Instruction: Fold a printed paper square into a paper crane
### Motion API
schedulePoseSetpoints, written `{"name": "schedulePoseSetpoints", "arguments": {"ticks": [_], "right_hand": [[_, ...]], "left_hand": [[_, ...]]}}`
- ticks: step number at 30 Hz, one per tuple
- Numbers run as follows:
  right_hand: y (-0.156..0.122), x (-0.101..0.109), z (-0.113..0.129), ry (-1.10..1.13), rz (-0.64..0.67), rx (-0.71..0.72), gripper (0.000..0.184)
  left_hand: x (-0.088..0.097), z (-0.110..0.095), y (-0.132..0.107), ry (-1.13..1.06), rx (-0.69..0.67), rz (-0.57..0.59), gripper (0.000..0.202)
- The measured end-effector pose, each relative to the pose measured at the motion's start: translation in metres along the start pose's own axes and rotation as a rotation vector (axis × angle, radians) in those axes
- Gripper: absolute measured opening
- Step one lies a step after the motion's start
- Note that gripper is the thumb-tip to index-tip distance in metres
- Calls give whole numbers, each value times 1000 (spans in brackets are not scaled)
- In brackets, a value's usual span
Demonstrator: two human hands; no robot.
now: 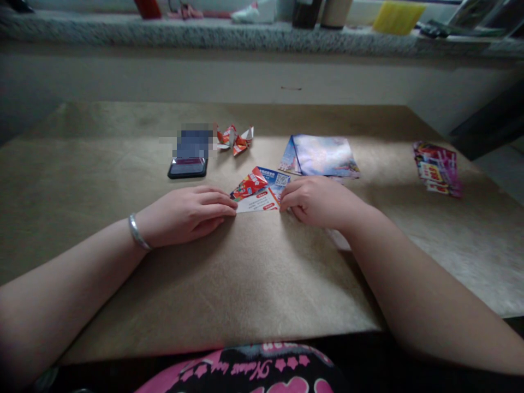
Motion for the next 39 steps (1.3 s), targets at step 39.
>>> {"name": "schedulePoseSetpoints", "arguments": {"ticks": [39], "right_hand": [[9, -14, 17, -98, -97, -66, 32]], "left_hand": [[4, 10, -2, -260, 34, 38, 22]]}}
Point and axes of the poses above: each hand's wrist, its own y-axis towards the middle knuckle, its own x-axis out of the back of the hand, z = x × y, the point moved 2 cm from there along y, towards the middle knuckle, and after that the axes turned 12 degrees about x, right-handed, at the moved point
